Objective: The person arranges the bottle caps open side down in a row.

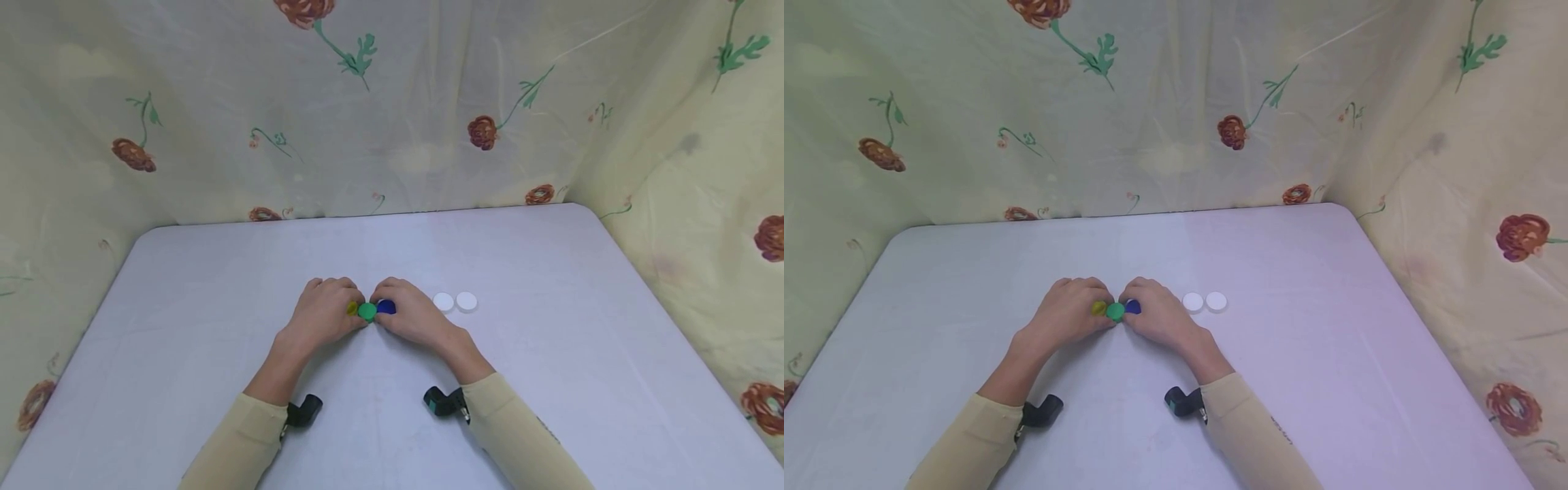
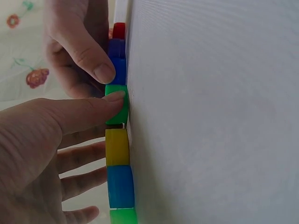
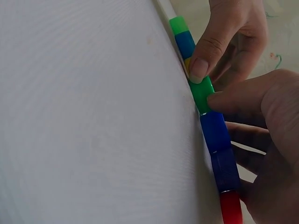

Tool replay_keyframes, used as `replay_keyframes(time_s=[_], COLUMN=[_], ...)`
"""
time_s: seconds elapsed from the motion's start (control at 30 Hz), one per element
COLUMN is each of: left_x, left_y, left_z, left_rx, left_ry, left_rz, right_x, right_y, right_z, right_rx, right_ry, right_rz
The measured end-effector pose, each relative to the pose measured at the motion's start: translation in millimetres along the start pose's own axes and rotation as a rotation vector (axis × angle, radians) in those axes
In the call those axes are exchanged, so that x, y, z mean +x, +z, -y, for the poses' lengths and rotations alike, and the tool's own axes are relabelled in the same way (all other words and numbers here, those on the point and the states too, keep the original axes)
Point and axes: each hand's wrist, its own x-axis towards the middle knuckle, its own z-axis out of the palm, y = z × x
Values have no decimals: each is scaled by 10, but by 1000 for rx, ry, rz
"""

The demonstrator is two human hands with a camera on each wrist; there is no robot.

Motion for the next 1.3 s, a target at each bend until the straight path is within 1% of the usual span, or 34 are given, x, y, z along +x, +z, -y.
replay_keyframes(time_s=[0.17,0.47,0.63,0.83,1.07,1.2,1.3], left_x=[-16,-32,-45,-49,-78,-101,-124], left_y=[-10,-23,-50,-80,-96,-112,-131], left_z=[7,30,24,17,60,91,110], left_rx=[9,13,10,1,4,4,6], left_ry=[-6,-20,-22,-32,-29,-38,-47], left_rz=[-3,11,22,21,8,3,5], right_x=[2,11,-1,-15,-5,-1,2], right_y=[-19,-34,-37,-35,2,14,11], right_z=[7,18,10,-3,19,36,56], right_rx=[24,63,67,61,54,46,75], right_ry=[9,23,28,39,52,63,60], right_rz=[16,42,38,26,24,19,21])
